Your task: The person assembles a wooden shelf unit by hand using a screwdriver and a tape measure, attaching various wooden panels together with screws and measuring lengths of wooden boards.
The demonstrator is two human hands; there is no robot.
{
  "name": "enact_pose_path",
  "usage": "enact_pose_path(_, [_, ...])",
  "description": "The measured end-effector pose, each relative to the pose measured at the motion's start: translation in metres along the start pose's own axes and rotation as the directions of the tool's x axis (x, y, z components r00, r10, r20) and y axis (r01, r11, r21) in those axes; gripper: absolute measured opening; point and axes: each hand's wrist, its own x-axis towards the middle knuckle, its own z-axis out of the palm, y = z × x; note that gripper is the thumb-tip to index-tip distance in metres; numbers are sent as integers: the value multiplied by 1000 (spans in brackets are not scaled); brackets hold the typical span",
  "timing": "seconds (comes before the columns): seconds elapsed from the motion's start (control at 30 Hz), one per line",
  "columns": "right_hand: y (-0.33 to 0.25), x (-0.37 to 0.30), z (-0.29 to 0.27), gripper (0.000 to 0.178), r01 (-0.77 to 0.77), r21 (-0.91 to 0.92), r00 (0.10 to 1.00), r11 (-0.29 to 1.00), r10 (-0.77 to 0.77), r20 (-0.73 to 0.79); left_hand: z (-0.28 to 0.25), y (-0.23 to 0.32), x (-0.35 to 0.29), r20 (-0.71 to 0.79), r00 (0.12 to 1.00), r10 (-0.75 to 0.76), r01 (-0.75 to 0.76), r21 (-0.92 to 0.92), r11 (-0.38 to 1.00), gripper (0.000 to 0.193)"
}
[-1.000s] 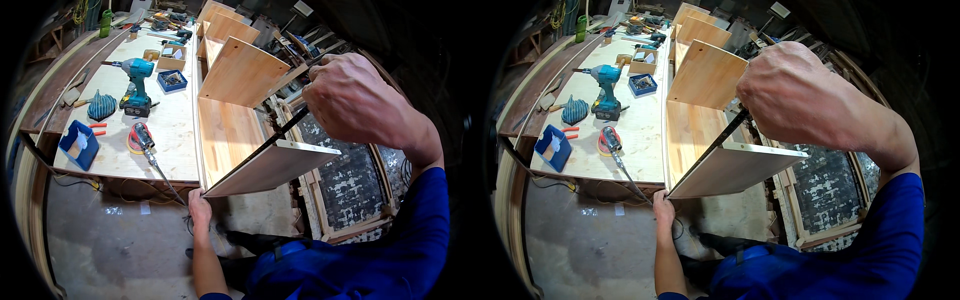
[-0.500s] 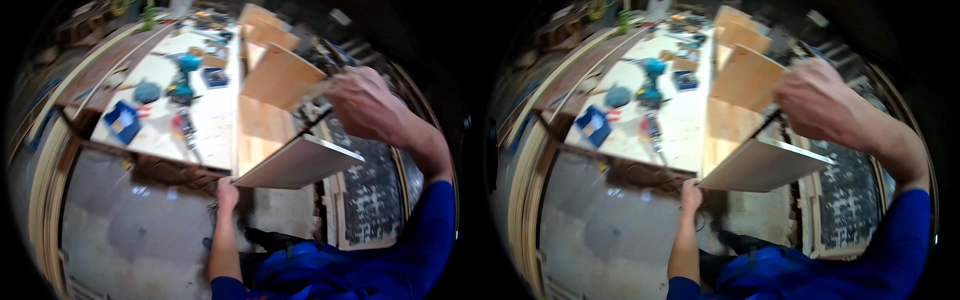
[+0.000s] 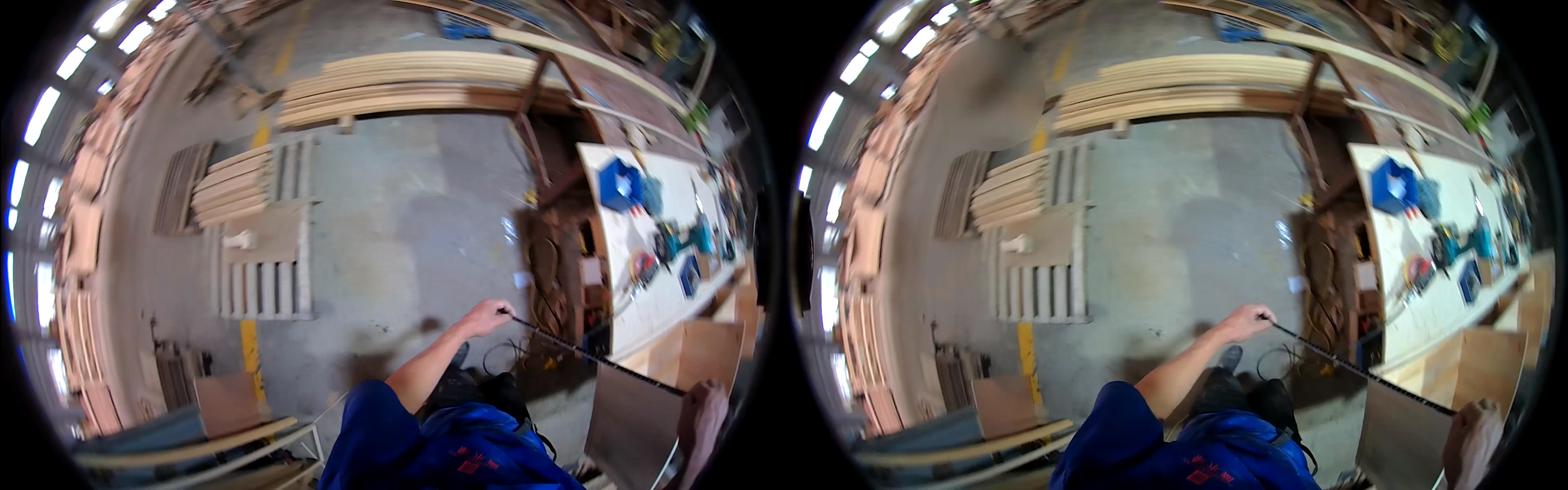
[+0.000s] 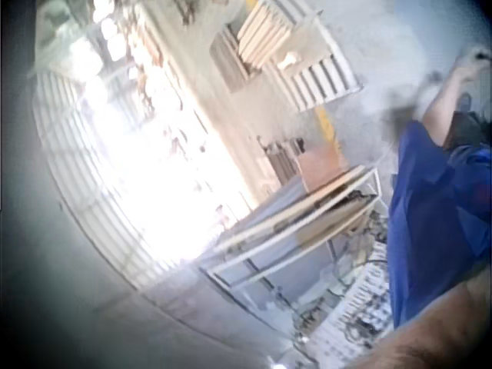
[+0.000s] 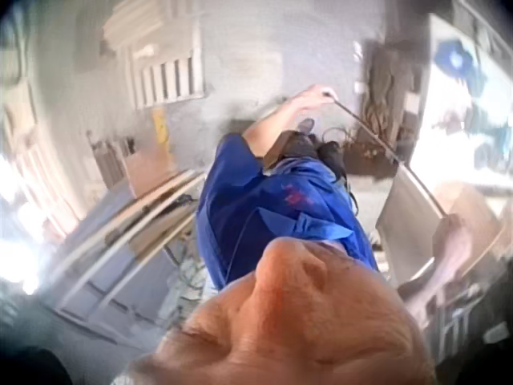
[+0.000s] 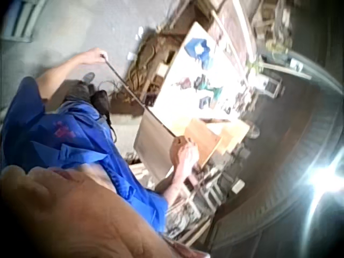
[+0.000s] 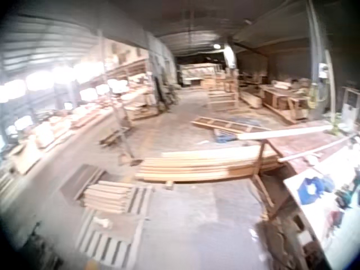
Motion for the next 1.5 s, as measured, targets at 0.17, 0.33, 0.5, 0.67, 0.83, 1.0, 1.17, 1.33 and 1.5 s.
enact_pose_path(0.17, [-78, 45, 71, 19, 104, 310, 921, 945, -209, 330, -119, -30, -130, -278, 937, -212, 71, -443, 894, 22])
enact_pose_path(0.33, [-205, 93, 136, 29, 369, 572, 606, 733, -656, 450, -158, -15, -255, -716, 593, -369, -242, -595, 767, 22])
enact_pose_path(0.5, [-329, 149, 159, 34, 592, 614, 298, 522, -849, 436, -160, -47, -335, -876, 268, -402, -511, -483, 711, 26])
enact_pose_path(0.67, [-469, 193, 110, 36, 787, 514, 103, 340, -895, 434, -149, -66, -397, -810, -70, -583, -652, -405, 641, 33])
enact_pose_path(0.83, [-608, 211, 88, 36, 931, 331, -8, 155, -897, 441, -95, -73, -444, -619, -258, -742, -647, -460, 608, 38])
enact_pose_path(1.0, [-728, 154, 22, 35, 950, 309, -120, 29, -885, 450, 55, -178, -461, -292, -215, -932, -752, -559, 348, 25])
enact_pose_path(1.17, [-852, 60, -29, 36, 977, 206, -153, -49, -835, 529, 131, -224, -463, 81, 73, -994, -625, -773, -109, 10])
enact_pose_path(1.33, [-984, -20, -7, 34, 943, 321, -246, -86, -829, 503, 44, -242, -577, -59, -117, -991, -521, -846, 112, 13])
enact_pose_path(1.5, [-1083, -108, -64, 30, 920, 362, -156, 152, -705, 692, -67, -287, -757, -176, -283, -943, -732, -596, 330, 18])
